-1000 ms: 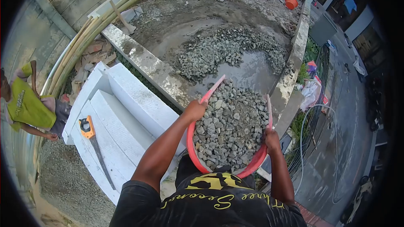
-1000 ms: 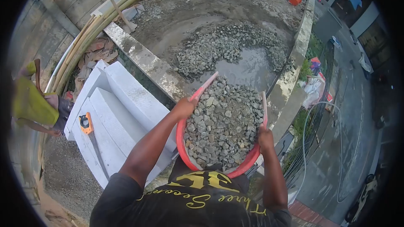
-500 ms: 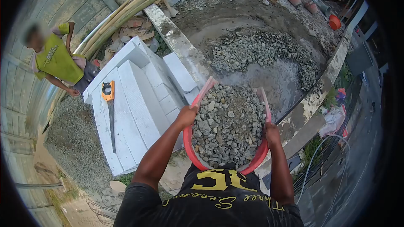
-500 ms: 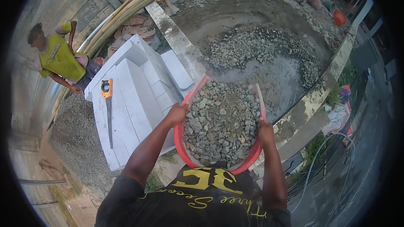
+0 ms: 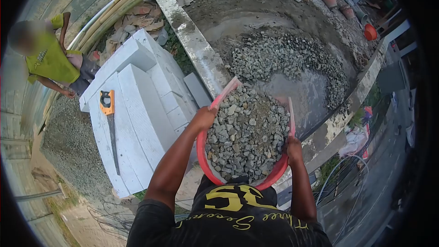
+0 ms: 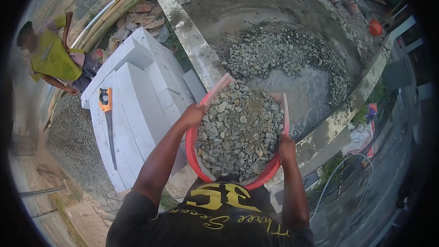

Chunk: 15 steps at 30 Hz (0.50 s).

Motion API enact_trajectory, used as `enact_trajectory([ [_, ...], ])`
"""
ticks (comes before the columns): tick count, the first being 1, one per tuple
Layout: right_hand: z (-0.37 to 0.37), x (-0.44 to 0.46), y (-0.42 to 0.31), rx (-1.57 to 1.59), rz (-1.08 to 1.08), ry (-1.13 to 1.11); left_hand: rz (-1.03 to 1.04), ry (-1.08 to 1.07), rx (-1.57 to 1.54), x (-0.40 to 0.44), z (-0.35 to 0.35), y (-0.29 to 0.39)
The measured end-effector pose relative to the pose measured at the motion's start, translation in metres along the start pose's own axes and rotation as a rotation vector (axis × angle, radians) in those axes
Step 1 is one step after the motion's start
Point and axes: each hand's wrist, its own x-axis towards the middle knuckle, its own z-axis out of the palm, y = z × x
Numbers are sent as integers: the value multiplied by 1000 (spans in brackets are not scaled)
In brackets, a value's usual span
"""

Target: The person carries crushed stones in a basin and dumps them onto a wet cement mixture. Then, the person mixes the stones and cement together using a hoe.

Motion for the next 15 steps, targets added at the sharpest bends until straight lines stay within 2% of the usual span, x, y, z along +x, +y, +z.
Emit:
enact_trajectory([
  [3,0,25,-20,-37,32,36,44,56,82,40,0,12],
  [5,1,44,-20,-35,60,35,-60,-31,18,53,0,27],
  [10,4,73,-28,-26,184,-11,-183,-43,6,84,-3,32],
  [12,7,93,-11,-192,116,11,-223,-56,38,105,-3,18],
  [14,5,94,-15,-88,175,-19,-22,-117,96,114,-3,-4],
  [15,4,93,-16,9,219,-49,-31,-125,101,109,-1,-3],
])
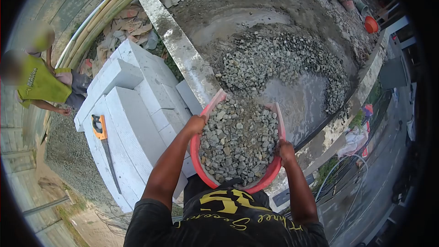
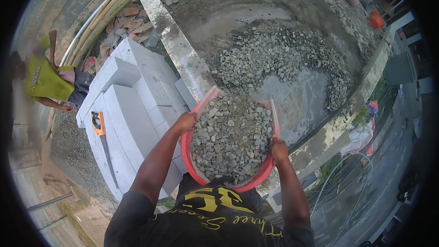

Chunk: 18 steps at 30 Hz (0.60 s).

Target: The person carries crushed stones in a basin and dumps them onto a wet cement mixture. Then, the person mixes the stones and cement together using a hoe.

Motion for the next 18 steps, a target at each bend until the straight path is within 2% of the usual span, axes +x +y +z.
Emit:
enact_trajectory([
  [2,6,6,1,-10,36,-3,-203,44,-109,-9,-4,13],
  [5,17,12,-7,-10,65,-43,-280,4,-215,-10,-12,12],
  [9,20,-2,-23,0,81,-35,-304,6,-193,-4,-18,11],
  [11,24,2,-22,-81,124,21,-314,30,-311,-15,-19,10],
  [15,24,19,-15,-18,75,-72,-267,-26,-352,-8,-28,12],
  [18,27,28,-22,39,121,-58,-295,44,-211,1,-29,24],
])
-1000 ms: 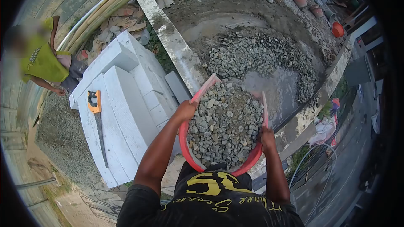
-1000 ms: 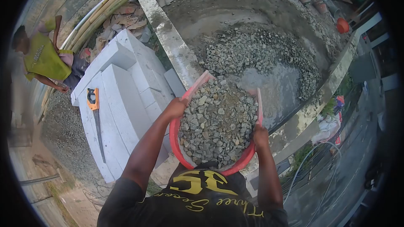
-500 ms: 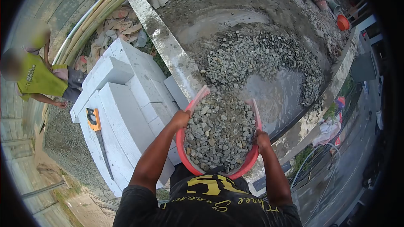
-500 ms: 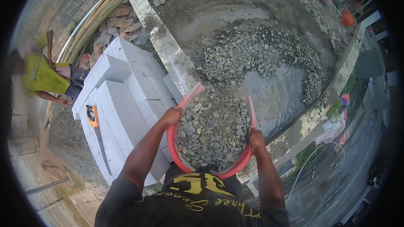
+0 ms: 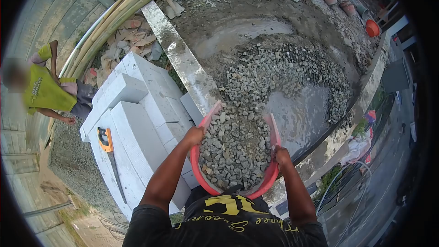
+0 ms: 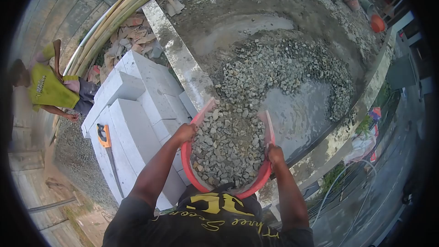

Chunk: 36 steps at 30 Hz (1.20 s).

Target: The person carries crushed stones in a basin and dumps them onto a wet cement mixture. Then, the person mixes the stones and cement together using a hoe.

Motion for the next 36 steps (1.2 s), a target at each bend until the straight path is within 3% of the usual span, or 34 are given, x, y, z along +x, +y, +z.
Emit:
enact_trajectory([
  [2,14,23,8,-213,-159,109,55,-55,-28,21,-7,-17],
  [6,13,1,-32,1,37,-48,9,18,-90,8,-5,12],
  [9,40,1,-53,-234,-91,34,3,-67,-164,12,-12,24],
  [14,37,36,-69,-148,-19,-28,-8,-47,-248,-2,-21,42],
  [17,49,45,-87,-255,-154,129,-57,2,-374,19,-26,43],
  [19,39,35,-111,-227,-83,-32,-37,-16,-365,26,-32,28],
  [20,58,30,-114,-316,-175,96,20,-24,-372,34,-36,36],
  [23,45,17,-135,-208,-153,-14,26,-22,-401,37,-41,41],
  [30,22,6,-100,49,-16,-69,-37,-88,-372,33,-24,62],
  [33,5,-10,-71,-27,63,26,-20,-95,-64,46,2,73],
  [34,-13,-11,-60,229,97,-56,-37,-172,-85,53,3,75],
  [36,-10,-32,-52,206,114,9,-79,-290,-57,68,19,74],
])
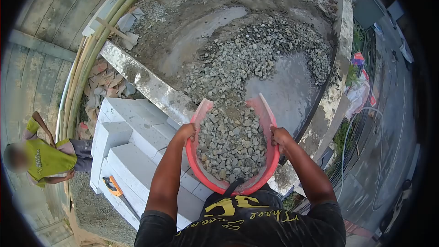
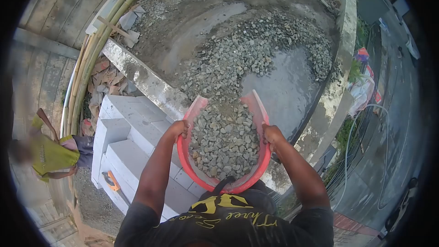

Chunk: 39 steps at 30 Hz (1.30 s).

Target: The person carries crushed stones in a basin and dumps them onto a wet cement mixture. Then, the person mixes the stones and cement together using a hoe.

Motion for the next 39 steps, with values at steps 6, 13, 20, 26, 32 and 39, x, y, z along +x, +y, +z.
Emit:
enact_trajectory([
  [6,-56,10,24,181,47,109,-53,-100,166,27,44,25],
  [13,-73,10,26,195,51,102,-39,-93,89,32,74,21],
  [20,-102,32,31,212,135,72,-32,-50,239,25,98,51],
  [26,-110,27,9,238,46,64,26,25,367,28,137,84],
  [32,-135,30,19,317,88,89,17,-78,414,42,153,128],
  [39,-166,42,8,532,22,23,-64,-92,341,61,162,146],
])
